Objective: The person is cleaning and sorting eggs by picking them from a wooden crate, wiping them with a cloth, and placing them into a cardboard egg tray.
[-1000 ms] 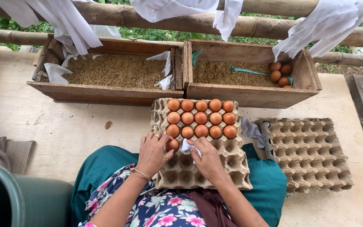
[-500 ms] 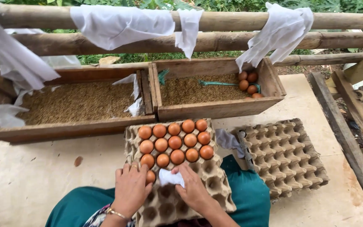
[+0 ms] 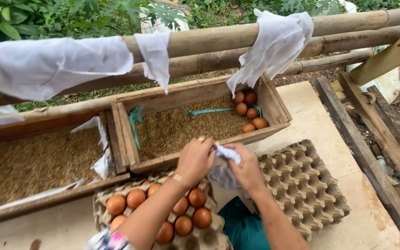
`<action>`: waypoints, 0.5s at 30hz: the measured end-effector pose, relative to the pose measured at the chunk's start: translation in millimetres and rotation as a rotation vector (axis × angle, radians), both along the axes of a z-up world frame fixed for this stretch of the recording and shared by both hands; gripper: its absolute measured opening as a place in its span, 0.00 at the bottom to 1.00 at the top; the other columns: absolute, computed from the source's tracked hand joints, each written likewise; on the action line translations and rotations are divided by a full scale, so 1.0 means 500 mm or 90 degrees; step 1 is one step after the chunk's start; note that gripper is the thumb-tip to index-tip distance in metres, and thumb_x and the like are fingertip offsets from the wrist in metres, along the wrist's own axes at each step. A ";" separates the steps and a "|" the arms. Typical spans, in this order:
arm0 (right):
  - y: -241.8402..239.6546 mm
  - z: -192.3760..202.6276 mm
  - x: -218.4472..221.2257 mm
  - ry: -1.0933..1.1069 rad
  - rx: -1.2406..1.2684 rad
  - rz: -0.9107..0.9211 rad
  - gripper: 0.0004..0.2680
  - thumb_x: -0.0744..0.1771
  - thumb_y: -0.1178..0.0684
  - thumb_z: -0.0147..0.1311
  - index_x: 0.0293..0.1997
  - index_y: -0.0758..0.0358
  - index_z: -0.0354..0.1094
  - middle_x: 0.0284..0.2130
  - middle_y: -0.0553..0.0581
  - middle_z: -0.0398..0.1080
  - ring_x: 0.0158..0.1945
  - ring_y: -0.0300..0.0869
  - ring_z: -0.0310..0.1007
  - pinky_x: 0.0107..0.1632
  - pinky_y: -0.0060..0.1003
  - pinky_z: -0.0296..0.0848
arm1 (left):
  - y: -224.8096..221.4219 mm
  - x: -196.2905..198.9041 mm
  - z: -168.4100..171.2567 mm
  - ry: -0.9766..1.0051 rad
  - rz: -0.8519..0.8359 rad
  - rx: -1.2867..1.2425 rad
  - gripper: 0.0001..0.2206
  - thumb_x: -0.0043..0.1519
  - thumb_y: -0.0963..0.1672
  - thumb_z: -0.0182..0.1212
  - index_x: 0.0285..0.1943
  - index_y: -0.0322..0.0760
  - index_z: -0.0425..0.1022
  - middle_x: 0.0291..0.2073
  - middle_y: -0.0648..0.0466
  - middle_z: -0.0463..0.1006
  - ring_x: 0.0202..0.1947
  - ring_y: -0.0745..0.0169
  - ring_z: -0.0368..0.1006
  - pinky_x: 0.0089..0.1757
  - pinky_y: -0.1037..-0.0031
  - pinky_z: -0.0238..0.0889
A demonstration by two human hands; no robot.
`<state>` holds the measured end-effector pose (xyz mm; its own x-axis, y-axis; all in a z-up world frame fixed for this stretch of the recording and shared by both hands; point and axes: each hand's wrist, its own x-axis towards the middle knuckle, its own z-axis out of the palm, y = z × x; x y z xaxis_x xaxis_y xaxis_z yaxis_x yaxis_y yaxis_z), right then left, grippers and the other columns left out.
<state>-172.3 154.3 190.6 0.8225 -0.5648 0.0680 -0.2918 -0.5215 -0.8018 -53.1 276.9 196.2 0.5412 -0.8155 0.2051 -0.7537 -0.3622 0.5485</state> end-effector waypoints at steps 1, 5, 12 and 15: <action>-0.050 -0.015 0.023 -0.001 0.001 -0.005 0.12 0.58 0.59 0.50 0.43 0.55 0.72 0.32 0.64 0.73 0.40 0.58 0.73 0.43 0.44 0.68 | -0.064 0.021 -0.041 -0.001 -0.005 0.001 0.06 0.56 0.44 0.54 0.37 0.39 0.70 0.27 0.46 0.72 0.34 0.41 0.71 0.35 0.59 0.64; -0.229 -0.078 0.087 0.068 -0.216 -0.079 0.10 0.59 0.58 0.49 0.42 0.56 0.70 0.33 0.62 0.70 0.41 0.59 0.71 0.45 0.50 0.68 | -0.274 0.061 -0.159 0.075 -0.021 0.065 0.07 0.54 0.43 0.52 0.34 0.37 0.74 0.26 0.45 0.75 0.34 0.42 0.76 0.34 0.60 0.70; -0.464 -0.230 0.171 0.491 -0.317 -0.106 0.10 0.62 0.56 0.45 0.41 0.67 0.68 0.31 0.73 0.70 0.37 0.64 0.74 0.35 0.54 0.74 | -0.504 0.069 -0.305 0.352 -0.066 0.240 0.15 0.52 0.47 0.50 0.38 0.38 0.79 0.36 0.44 0.79 0.47 0.45 0.73 0.45 0.57 0.68; -0.451 -0.189 0.184 0.521 -0.232 -0.044 0.12 0.62 0.56 0.46 0.44 0.72 0.69 0.35 0.75 0.71 0.42 0.67 0.72 0.41 0.58 0.72 | -0.429 0.076 -0.154 0.408 -0.057 0.328 0.23 0.53 0.52 0.52 0.49 0.30 0.75 0.47 0.42 0.76 0.54 0.44 0.69 0.53 0.61 0.63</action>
